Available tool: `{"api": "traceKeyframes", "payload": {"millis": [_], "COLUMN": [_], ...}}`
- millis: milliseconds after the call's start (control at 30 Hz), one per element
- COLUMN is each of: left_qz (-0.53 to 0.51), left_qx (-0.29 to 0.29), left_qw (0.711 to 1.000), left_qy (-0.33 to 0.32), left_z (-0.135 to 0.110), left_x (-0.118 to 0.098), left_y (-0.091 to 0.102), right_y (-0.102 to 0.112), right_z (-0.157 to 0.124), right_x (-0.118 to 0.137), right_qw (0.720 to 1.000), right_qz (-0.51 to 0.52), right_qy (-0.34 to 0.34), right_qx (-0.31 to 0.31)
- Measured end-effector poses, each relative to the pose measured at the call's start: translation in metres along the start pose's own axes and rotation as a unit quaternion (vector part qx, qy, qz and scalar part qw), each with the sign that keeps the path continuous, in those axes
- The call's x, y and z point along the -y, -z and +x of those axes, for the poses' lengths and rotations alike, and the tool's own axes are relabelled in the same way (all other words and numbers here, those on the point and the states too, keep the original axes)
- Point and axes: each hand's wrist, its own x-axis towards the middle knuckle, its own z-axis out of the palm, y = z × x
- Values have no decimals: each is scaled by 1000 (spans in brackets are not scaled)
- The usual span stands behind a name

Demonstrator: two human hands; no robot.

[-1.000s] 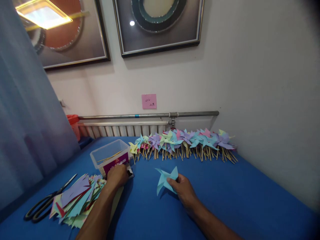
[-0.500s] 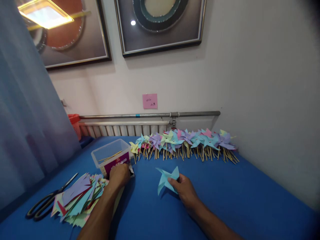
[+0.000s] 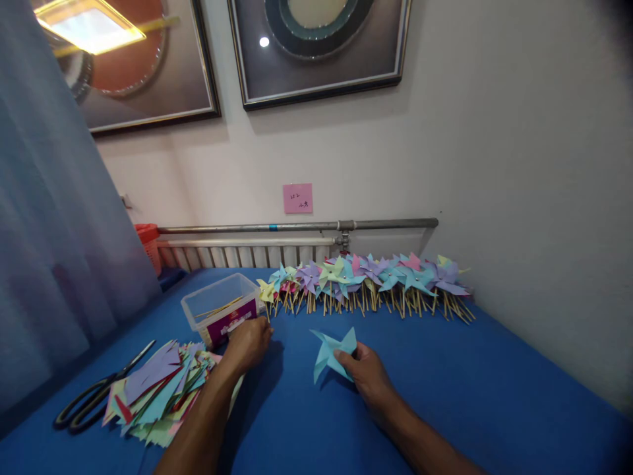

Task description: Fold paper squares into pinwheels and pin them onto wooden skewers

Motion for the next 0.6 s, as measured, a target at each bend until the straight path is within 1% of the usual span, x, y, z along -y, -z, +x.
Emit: {"api": "traceKeyframes", "payload": {"millis": [67, 167, 267, 433, 600], "left_qz": [-29, -41, -47, -57, -79], "left_qx": [25, 64, 79, 101, 93], "left_qw": [998, 994, 991, 987, 989], "left_qy": [-42, -77, -101, -107, -87], "left_z": [-2, -7, -11, -11, -8], "left_x": [-11, -28, -38, -39, -32], "left_y": [-7, -20, -27, -27, -23], "right_y": [1, 2, 3, 1, 0], "right_z": [2, 3, 4, 1, -1], "right_x": [-2, -4, -6, -3, 0], "right_qw": [1000, 1000, 999, 1000, 1000], "right_qz": [-7, -27, -37, 1, 10], "right_qy": [0, 0, -3, -10, -13], "right_qx": [3, 12, 13, 10, 11]}}
